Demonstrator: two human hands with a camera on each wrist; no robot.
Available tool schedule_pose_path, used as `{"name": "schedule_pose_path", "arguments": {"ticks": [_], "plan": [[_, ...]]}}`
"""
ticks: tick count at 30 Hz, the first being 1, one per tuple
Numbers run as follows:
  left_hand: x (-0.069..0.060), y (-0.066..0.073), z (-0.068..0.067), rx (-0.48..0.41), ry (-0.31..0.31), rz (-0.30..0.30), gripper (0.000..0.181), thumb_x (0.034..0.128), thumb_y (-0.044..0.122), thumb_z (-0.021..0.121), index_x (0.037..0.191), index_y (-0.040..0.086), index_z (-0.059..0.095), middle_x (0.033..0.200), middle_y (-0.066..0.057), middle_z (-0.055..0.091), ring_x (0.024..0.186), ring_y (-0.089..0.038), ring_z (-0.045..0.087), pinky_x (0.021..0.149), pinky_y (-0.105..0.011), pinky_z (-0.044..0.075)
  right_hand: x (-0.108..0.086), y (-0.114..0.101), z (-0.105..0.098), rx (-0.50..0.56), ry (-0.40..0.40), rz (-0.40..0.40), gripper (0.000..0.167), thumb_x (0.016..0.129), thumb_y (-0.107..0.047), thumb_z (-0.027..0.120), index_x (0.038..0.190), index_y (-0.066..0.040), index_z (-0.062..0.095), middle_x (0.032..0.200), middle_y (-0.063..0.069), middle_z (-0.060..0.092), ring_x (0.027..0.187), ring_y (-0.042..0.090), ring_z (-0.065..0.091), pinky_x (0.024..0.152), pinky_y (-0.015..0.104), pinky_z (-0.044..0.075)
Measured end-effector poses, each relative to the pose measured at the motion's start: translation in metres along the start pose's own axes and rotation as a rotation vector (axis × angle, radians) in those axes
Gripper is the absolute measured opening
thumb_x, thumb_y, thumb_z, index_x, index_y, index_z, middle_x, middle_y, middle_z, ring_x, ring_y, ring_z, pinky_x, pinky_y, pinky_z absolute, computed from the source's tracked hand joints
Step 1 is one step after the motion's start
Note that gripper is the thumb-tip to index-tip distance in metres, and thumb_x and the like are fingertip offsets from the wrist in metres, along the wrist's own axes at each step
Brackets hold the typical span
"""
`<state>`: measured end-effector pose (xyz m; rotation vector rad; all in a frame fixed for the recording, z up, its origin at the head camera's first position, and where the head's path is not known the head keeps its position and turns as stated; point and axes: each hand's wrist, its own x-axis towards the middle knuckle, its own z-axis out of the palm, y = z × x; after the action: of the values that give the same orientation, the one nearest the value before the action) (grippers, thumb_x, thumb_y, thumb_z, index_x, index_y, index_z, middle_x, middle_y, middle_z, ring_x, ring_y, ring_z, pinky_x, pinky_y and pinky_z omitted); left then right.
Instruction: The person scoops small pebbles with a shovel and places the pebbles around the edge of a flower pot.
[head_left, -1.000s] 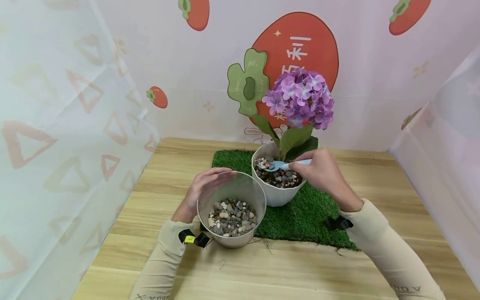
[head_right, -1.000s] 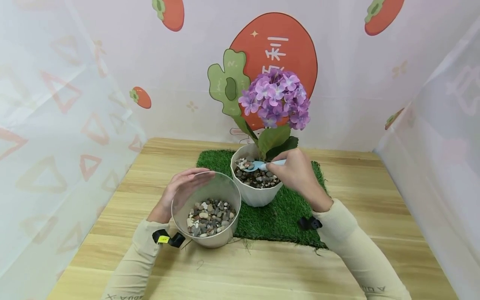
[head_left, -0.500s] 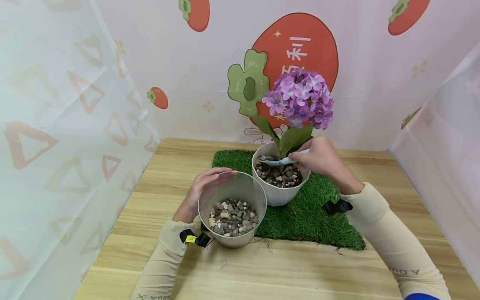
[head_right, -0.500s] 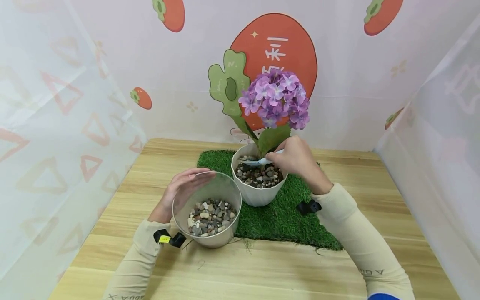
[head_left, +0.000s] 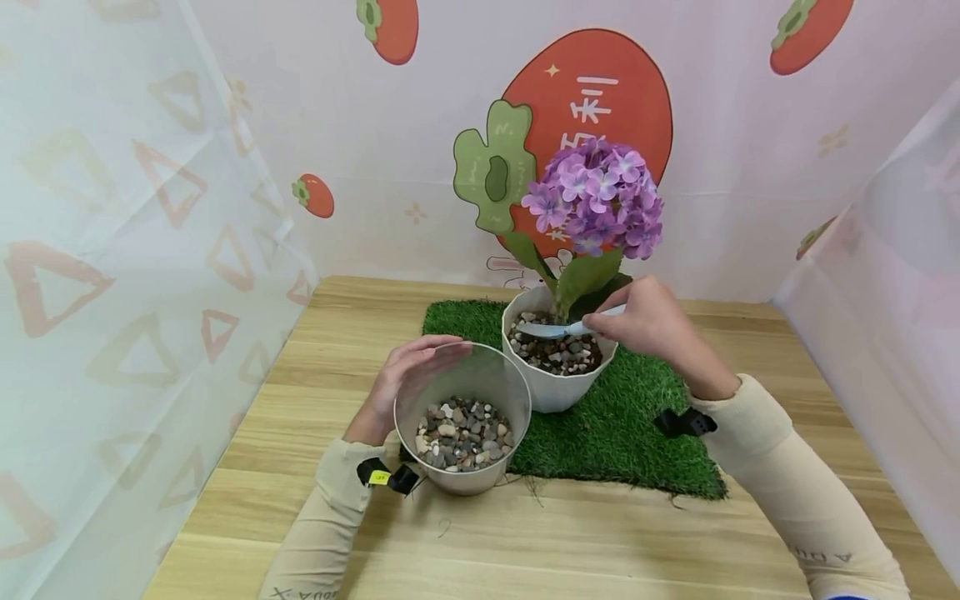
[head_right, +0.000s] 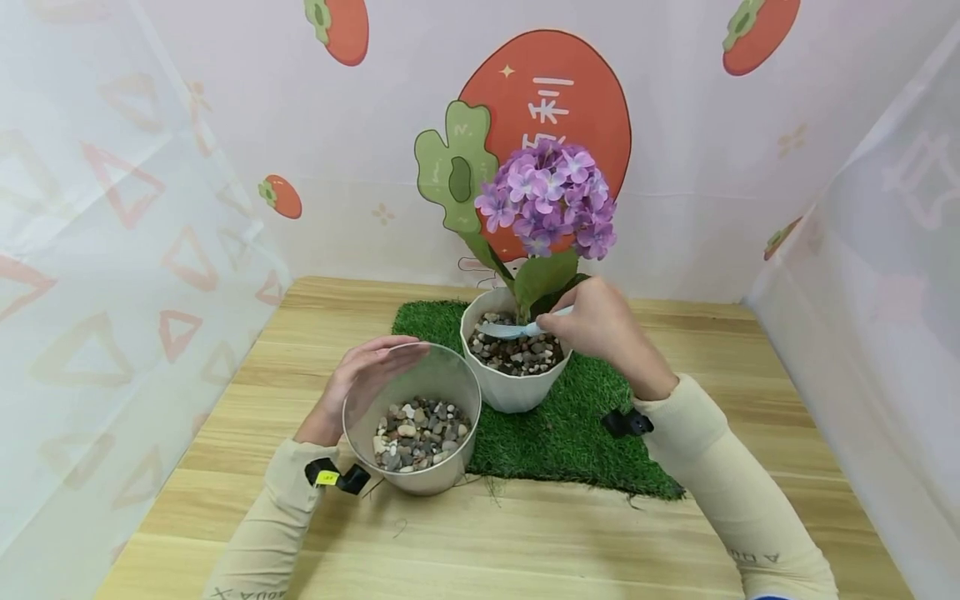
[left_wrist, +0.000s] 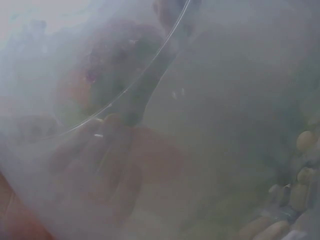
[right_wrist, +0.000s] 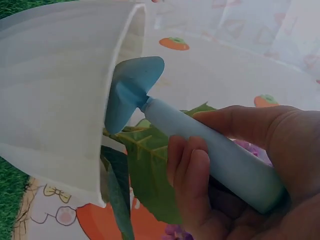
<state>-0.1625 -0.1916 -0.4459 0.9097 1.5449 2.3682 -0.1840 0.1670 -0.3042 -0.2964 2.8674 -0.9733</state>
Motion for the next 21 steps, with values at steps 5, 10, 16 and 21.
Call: {"name": "schedule_pose_path", "arguments": {"ticks": [5,10,16,21], "plan": [[-0.001,0.0,-0.001,-0.004,0.011,-0.003,0.042,0.1119,0.005,0.031,0.142,-0.016,0.051,0.142,-0.02,0.068,0.137,-0.029,0.064,0.126,-0.043,0.044,-0.009,0.0,0.003,-0.013,0.048,-0.124,0.024,0.093,-0.025,0.076,0.102,-0.003,0.083,0.058,0.001,0.064,0.041,0.006,0.036,0.04,0.022,0.033],[-0.001,0.0,-0.001,0.002,0.007,-0.003,0.042,0.1117,0.004,0.03,0.142,-0.016,0.052,0.142,-0.02,0.067,0.137,-0.029,0.064,0.125,-0.042,0.044,-0.018,-0.003,0.001,-0.052,0.162,-0.287,0.018,0.092,-0.022,0.08,0.099,-0.005,0.083,0.077,0.009,0.077,0.043,0.007,0.045,0.039,0.022,0.037],[-0.001,0.0,0.0,0.009,0.014,-0.01,0.042,0.1119,0.005,0.03,0.142,-0.015,0.052,0.143,-0.02,0.067,0.137,-0.029,0.064,0.126,-0.042,0.044,-0.03,-0.011,-0.002,-0.087,0.266,-0.46,0.014,0.091,-0.017,0.083,0.099,-0.006,0.083,0.08,0.007,0.079,0.046,0.005,0.05,0.038,0.017,0.04],[0.0,-0.001,-0.001,0.009,-0.001,0.005,0.043,0.1119,0.004,0.029,0.142,-0.016,0.052,0.143,-0.021,0.067,0.138,-0.03,0.063,0.126,-0.043,0.044,-0.033,-0.016,0.002,-0.122,0.354,-0.712,0.014,0.083,-0.007,0.088,0.095,-0.005,0.082,0.078,0.006,0.078,0.055,0.007,0.06,0.046,0.014,0.047]]}}
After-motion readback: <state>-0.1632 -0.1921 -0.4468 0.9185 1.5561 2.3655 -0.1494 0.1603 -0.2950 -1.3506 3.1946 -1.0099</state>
